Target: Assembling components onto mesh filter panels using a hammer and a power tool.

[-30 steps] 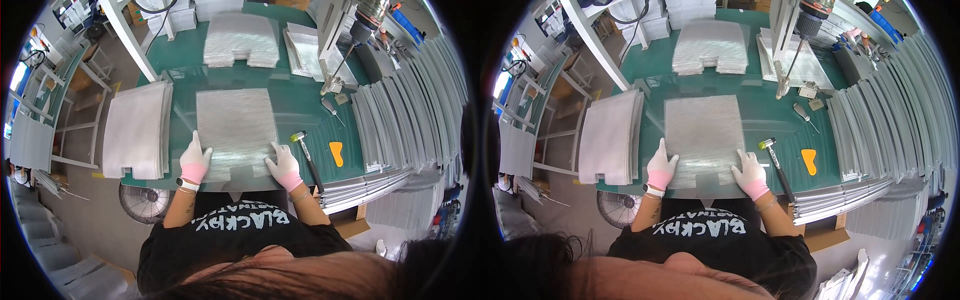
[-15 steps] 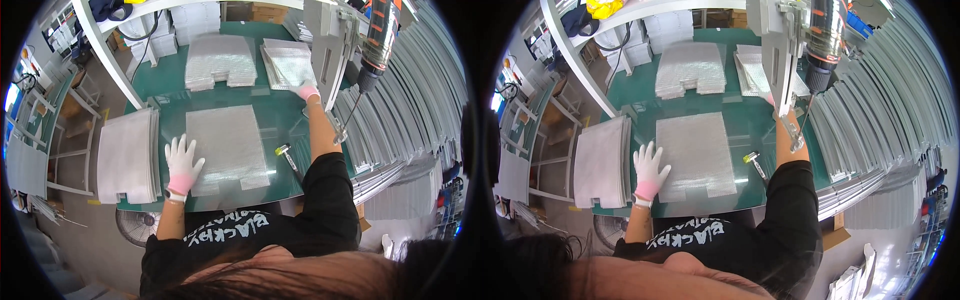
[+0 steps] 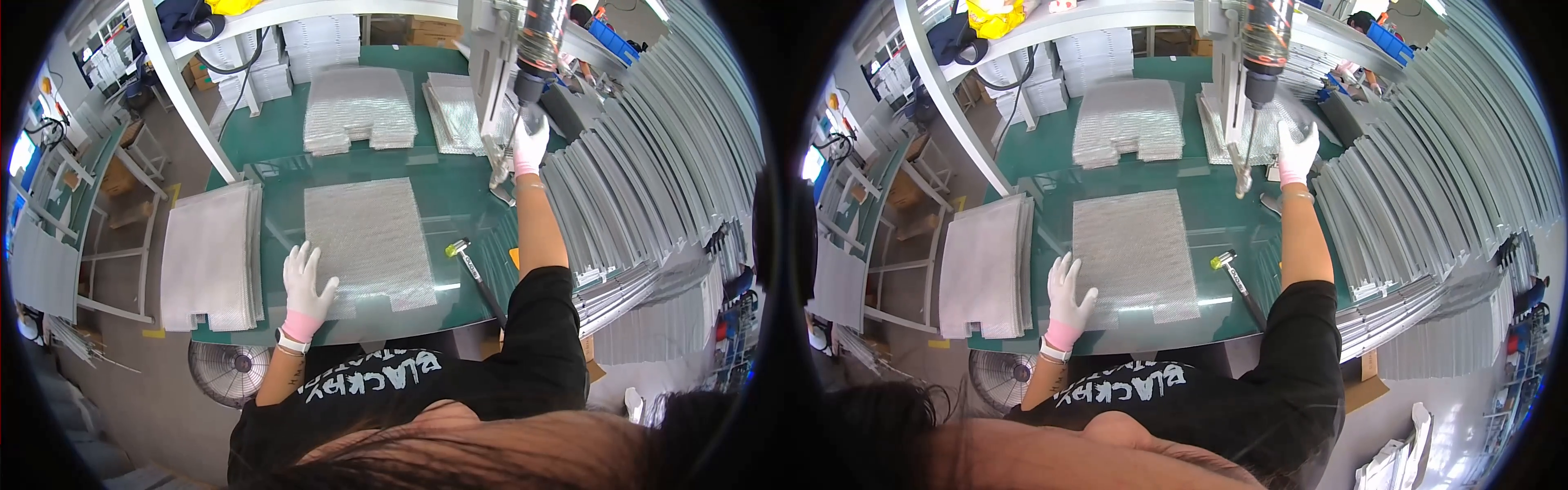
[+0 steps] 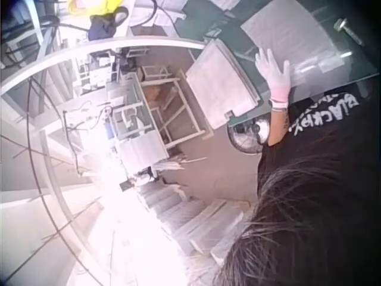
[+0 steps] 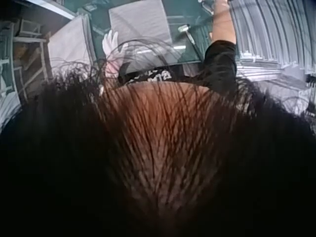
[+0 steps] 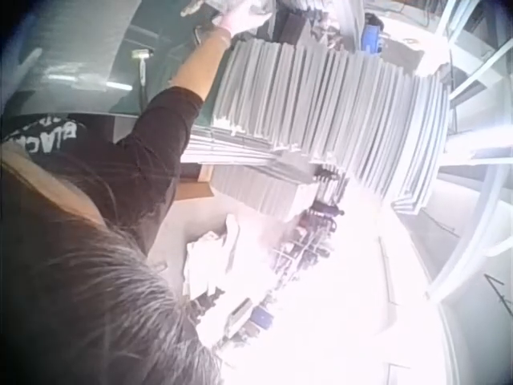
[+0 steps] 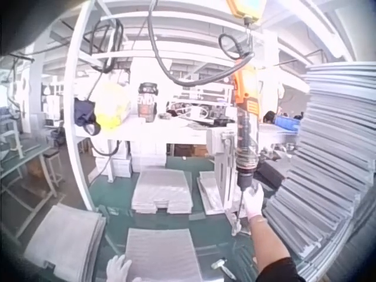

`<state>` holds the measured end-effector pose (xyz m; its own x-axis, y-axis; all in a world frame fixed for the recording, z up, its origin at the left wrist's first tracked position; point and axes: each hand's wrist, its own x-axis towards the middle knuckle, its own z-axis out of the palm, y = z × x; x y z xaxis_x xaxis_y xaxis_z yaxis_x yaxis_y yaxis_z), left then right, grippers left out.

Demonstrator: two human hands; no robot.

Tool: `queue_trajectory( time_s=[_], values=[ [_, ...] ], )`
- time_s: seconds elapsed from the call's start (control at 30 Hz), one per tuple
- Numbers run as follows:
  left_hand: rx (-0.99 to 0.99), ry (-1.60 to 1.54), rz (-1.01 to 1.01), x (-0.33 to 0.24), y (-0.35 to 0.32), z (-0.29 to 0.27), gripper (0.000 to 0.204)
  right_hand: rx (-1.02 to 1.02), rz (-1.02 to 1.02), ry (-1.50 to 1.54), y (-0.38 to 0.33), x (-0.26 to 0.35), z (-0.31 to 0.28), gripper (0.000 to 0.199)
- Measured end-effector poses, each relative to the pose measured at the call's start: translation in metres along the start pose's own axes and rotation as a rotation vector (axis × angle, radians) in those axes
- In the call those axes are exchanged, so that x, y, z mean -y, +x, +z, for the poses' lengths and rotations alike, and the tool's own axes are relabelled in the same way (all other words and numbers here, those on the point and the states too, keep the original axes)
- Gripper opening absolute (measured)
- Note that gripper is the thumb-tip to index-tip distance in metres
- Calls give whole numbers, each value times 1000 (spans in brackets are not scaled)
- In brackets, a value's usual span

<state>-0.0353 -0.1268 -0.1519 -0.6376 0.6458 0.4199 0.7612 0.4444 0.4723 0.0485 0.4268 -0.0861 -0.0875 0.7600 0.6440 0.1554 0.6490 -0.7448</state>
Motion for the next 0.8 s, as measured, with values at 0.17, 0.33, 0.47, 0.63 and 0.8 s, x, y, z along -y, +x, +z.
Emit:
queue_trajectory(
  time_s=[0.17, 0.33, 0.47, 0.63, 0.8],
  values=[
    [180, -487, -81, -3, 4, 5, 64, 147, -165, 321, -97, 80, -25, 82],
    [102, -1561, -268, -67, 18, 39, 58, 609, -306, 139, -271, 155, -63, 114],
    [-313, -1222, -499, -68, 26, 24, 47, 871, -278, -63, -309, 200, -83, 107],
    [20, -1265, -529, 3, 0, -23, 51, 832, 73, -106, -246, 189, -105, 85],
    [-90, -493, -412, -2, -1, -5, 79, 932, 102, -177, -263, 177, -105, 83]
  ],
)
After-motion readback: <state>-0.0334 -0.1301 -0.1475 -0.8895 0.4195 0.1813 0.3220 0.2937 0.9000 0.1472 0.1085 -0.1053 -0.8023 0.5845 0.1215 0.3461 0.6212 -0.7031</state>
